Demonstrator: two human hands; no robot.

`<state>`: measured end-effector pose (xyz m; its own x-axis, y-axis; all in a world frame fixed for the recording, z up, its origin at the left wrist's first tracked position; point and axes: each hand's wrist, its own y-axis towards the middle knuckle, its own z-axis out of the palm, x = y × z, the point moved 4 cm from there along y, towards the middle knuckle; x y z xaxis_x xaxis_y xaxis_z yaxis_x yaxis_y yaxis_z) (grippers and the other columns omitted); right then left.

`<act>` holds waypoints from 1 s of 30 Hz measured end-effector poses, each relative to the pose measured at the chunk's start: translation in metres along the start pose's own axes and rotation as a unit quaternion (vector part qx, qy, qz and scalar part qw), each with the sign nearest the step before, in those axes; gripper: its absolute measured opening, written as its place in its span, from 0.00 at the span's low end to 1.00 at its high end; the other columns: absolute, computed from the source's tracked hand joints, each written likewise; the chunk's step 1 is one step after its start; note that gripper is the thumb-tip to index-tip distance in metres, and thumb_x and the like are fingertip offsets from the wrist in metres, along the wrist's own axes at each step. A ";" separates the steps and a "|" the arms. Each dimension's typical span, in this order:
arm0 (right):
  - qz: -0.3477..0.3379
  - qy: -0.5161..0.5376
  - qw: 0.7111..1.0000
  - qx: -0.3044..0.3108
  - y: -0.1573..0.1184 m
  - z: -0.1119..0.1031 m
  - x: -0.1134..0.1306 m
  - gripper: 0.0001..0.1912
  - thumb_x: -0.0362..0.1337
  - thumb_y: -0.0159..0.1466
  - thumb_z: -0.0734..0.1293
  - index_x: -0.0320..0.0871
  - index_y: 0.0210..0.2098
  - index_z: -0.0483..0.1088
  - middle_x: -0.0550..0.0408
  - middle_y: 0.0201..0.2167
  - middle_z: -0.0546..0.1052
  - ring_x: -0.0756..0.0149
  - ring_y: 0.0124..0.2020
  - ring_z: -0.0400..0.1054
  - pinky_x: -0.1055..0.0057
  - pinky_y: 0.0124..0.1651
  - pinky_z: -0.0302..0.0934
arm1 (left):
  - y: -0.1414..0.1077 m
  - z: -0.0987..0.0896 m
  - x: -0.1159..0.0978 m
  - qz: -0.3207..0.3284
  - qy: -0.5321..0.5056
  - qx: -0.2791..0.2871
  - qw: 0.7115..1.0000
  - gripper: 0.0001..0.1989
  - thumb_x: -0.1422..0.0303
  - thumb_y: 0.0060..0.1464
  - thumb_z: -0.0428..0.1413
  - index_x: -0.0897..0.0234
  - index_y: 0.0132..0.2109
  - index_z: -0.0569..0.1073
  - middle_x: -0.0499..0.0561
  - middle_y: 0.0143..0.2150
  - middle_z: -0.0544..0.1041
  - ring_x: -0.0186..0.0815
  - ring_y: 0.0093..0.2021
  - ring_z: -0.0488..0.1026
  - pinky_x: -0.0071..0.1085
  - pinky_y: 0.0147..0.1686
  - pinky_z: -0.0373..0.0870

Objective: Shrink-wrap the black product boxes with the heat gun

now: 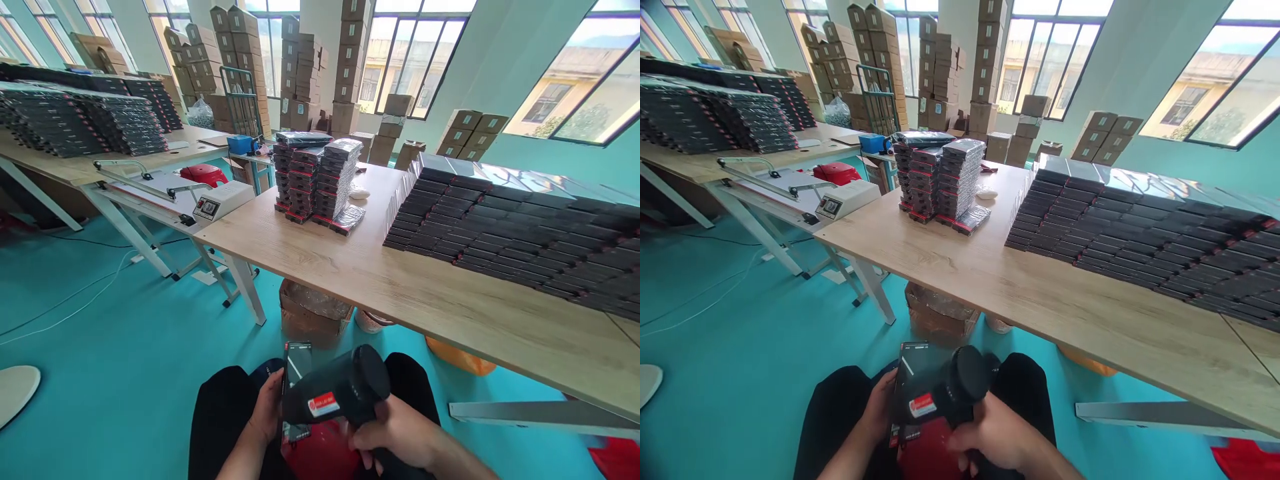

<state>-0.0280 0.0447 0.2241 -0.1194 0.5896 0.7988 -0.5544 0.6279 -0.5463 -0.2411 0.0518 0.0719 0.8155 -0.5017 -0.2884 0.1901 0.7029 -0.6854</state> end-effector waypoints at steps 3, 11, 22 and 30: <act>-0.037 -0.046 0.997 -0.049 -0.001 0.001 0.009 0.07 0.35 0.50 0.68 0.40 0.29 0.71 0.59 0.18 0.70 0.67 0.21 0.64 0.71 0.24 0.59 | 0.000 -0.001 -0.002 0.020 -0.003 -0.001 1.000 0.11 0.65 0.55 0.59 0.68 0.42 0.80 0.54 0.30 0.83 0.48 0.35 0.82 0.41 0.41 0.75; -0.006 -0.070 0.997 -0.040 -0.002 0.002 -0.005 0.09 0.35 0.50 0.68 0.40 0.32 0.70 0.59 0.20 0.70 0.67 0.23 0.65 0.70 0.26 0.60 | 0.001 -0.001 -0.007 0.033 -0.020 0.011 0.999 0.12 0.65 0.59 0.53 0.67 0.36 0.79 0.56 0.29 0.83 0.49 0.37 0.82 0.44 0.43 0.76; -0.057 -0.070 0.992 -0.086 0.000 -0.004 0.015 0.05 0.36 0.51 0.66 0.42 0.27 0.69 0.59 0.19 0.69 0.68 0.22 0.64 0.71 0.26 0.60 | 0.005 -0.008 -0.006 0.036 -0.021 0.016 0.999 0.11 0.64 0.57 0.58 0.68 0.36 0.80 0.57 0.32 0.84 0.50 0.40 0.82 0.44 0.46 0.75; 0.012 -0.106 0.994 0.022 -0.001 0.011 0.031 0.05 0.31 0.45 0.66 0.42 0.24 0.69 0.61 0.16 0.71 0.69 0.18 0.64 0.74 0.21 0.57 | 0.008 -0.011 -0.004 0.020 -0.037 0.033 0.999 0.16 0.65 0.56 0.58 0.67 0.50 0.79 0.57 0.36 0.85 0.50 0.40 0.83 0.45 0.46 0.75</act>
<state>-0.0400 0.0564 0.2519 -0.3009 0.4811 0.8234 -0.5839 0.5897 -0.5579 -0.2484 0.0540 0.0604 0.8609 -0.4357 -0.2626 0.1906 0.7548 -0.6277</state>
